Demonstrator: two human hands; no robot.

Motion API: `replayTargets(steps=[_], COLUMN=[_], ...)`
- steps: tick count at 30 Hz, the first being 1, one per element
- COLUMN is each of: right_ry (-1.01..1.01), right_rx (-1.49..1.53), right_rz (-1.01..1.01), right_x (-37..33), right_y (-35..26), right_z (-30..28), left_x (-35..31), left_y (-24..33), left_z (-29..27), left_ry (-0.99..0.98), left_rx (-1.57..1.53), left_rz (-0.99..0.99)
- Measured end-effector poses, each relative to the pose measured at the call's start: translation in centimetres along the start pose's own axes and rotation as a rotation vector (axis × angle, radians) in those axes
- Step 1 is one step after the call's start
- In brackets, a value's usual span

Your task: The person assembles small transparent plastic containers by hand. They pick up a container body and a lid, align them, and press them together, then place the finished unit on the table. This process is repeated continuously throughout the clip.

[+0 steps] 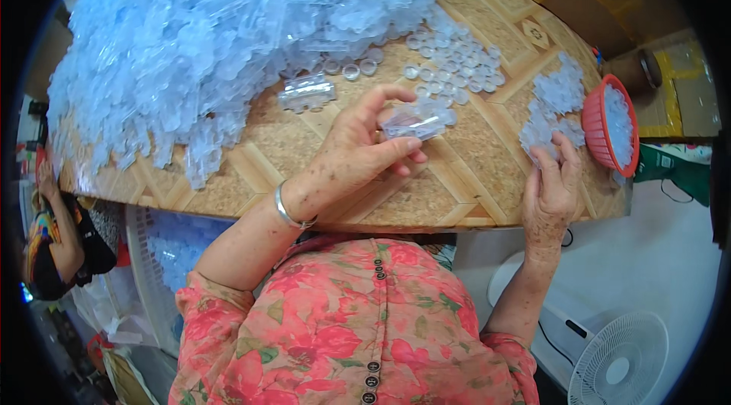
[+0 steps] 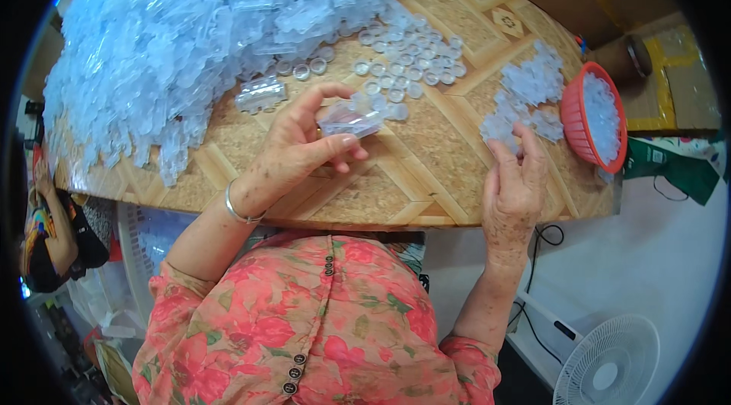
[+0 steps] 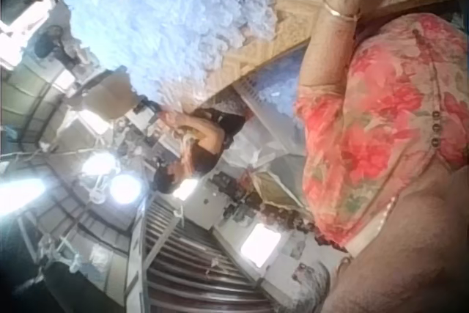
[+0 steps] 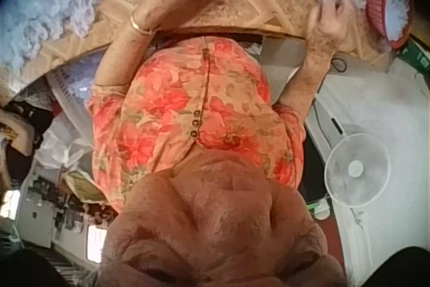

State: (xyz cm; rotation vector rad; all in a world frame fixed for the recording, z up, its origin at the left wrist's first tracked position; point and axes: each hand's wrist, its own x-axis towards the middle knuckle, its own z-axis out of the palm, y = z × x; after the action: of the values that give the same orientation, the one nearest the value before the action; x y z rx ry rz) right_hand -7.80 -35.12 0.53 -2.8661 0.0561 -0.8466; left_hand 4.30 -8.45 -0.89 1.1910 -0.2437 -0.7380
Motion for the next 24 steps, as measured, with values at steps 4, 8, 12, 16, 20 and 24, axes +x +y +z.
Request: replayTargets(steps=[4,8,12,16,20,24], right_ry=[-0.196,-0.323,-0.266,-0.323,-0.394,-0.414], right_rx=[0.134,0.318,0.373,0.309,0.230,0.302], right_rz=[-0.178,-0.231,-0.029,-0.039,-0.003,0.070], right_x=[-0.5,-0.4,0.5,1.9,2.0,1.9], right_y=[-2.9,-4.8,-4.1,-5.8,-6.5,-6.1], right_z=[0.5,0.4,0.4,1.1,2.1,2.3], left_x=[-0.1,-0.2,-0.3,-0.2,0.3,0.6], left_y=[-0.4,-0.2,-0.2,-0.2,-0.8,-1.0], left_z=[-0.1,-0.2,-0.1,-0.2,-0.9,-1.1], left_ry=[-0.013,-0.030,-0.038,-0.051,-0.073,-0.087], left_rx=[-0.059,-0.049,-0.064,-0.145,-0.183,-0.176], left_rz=[-0.012,-0.006,0.030,0.038,0.102,0.114])
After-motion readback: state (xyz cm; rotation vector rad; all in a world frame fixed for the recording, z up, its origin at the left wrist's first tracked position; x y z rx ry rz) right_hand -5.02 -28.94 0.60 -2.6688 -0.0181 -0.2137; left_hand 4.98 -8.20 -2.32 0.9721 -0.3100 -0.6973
